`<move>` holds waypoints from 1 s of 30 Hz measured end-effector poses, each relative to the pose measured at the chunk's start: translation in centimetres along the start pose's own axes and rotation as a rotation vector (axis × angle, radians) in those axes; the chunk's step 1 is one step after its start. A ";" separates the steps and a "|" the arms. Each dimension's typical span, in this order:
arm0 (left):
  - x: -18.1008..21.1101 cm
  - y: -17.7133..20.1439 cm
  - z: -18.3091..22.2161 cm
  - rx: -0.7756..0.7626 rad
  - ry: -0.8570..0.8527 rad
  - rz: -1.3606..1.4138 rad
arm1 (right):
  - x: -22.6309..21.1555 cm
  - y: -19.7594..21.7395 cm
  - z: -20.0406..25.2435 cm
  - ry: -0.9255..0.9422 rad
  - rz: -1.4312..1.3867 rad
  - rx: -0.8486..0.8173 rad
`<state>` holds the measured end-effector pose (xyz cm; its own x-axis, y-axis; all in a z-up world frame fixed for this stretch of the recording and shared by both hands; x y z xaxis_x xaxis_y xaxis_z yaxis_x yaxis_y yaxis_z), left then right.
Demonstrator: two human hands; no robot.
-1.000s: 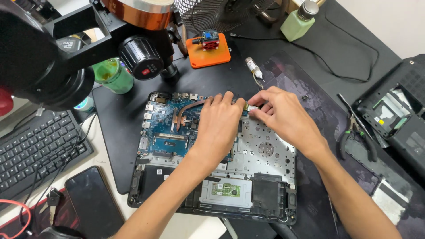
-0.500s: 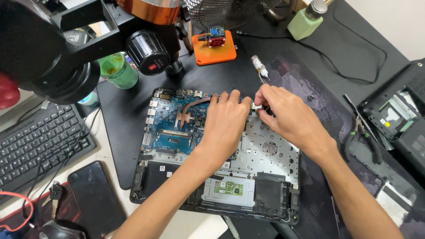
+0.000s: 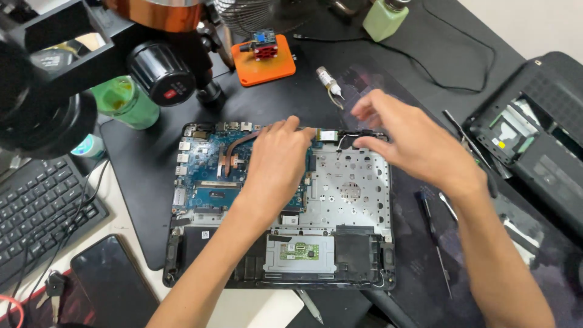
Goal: Disassemble and repair a laptop at a workbench.
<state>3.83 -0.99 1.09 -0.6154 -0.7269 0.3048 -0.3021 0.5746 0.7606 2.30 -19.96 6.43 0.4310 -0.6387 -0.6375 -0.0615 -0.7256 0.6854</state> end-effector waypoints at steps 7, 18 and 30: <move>-2.1 2.4 -1.2 -0.141 0.130 0.244 | 0.9 4.1 8.5 -0.681 0.616 -0.315; -5.6 4.1 -1.8 -0.313 0.135 0.598 | 3.9 5.9 12.1 -0.783 0.096 -0.011; -7.8 5.2 -1.2 -0.243 0.128 0.477 | -6.3 -0.6 0.1 0.198 -0.392 0.439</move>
<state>7.92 7.20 3.38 -0.5450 -0.4553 0.7040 0.1750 0.7594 0.6266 -0.44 -15.55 9.98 0.6527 -0.2744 -0.7061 -0.2117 -0.9610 0.1778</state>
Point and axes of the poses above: each hand's wrist, its own z-axis away from the middle knuckle, its own y-axis out of the back of the hand, x = y × z, the point moved 4 cm from there along -z, towards the middle knuckle, and after that the axes turned 14 degrees about x, right-handed, at the moved point
